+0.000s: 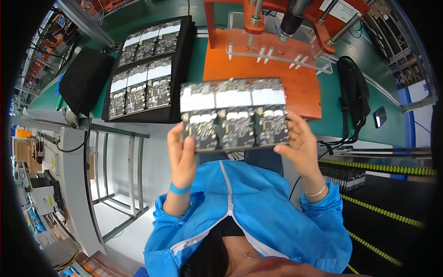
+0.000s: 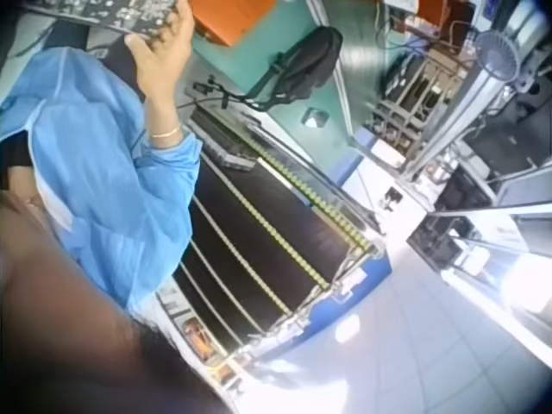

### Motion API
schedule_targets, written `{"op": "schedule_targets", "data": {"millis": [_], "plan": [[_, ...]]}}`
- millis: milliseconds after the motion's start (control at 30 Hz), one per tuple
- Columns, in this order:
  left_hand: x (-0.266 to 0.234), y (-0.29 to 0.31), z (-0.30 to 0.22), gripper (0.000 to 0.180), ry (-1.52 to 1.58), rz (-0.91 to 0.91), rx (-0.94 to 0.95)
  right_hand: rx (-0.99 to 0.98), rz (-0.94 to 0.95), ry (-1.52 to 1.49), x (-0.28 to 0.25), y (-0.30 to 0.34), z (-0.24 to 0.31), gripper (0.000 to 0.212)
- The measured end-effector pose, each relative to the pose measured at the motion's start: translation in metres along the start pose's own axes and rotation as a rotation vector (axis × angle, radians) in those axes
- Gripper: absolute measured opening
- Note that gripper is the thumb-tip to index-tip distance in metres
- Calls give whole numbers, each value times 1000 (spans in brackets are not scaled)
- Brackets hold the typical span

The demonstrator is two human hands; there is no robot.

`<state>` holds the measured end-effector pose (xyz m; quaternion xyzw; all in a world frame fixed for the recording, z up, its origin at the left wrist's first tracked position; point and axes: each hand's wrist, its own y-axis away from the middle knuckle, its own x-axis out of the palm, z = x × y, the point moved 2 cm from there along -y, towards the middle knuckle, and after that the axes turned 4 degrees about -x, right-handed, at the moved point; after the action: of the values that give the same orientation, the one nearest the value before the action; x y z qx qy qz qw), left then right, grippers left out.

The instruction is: The person tests circuit boards by retrieving them from a rack, placing them into a testing jig, pulling down the machine lever to press them, and removing the tested boards onto a foam pad.

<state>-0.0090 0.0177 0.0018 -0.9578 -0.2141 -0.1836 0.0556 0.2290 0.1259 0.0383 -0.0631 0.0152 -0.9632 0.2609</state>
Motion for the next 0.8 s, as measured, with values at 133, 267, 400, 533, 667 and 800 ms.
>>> {"op": "schedule_targets", "data": {"millis": [133, 267, 400, 533, 667, 800], "plan": [[30, -50, 1, 55, -517, 119, 107, -140, -120, 285, -52, -30, -4, 68], [45, -105, 5, 61, -803, 211, 217, -261, -194, 215, -80, -74, -8, 61], [58, -131, 6, 60, -1051, 186, 262, -181, -226, 258, -99, -96, -17, 54], [58, -139, 10, 55, -1094, 145, 198, -135, -228, 431, -104, -103, -23, 50], [58, -140, 13, 56, -1077, 141, 183, -101, -243, 414, -104, -104, -26, 45], [58, -142, 13, 57, -1115, 139, 211, -73, -225, 462, -104, -104, -25, 42]]}}
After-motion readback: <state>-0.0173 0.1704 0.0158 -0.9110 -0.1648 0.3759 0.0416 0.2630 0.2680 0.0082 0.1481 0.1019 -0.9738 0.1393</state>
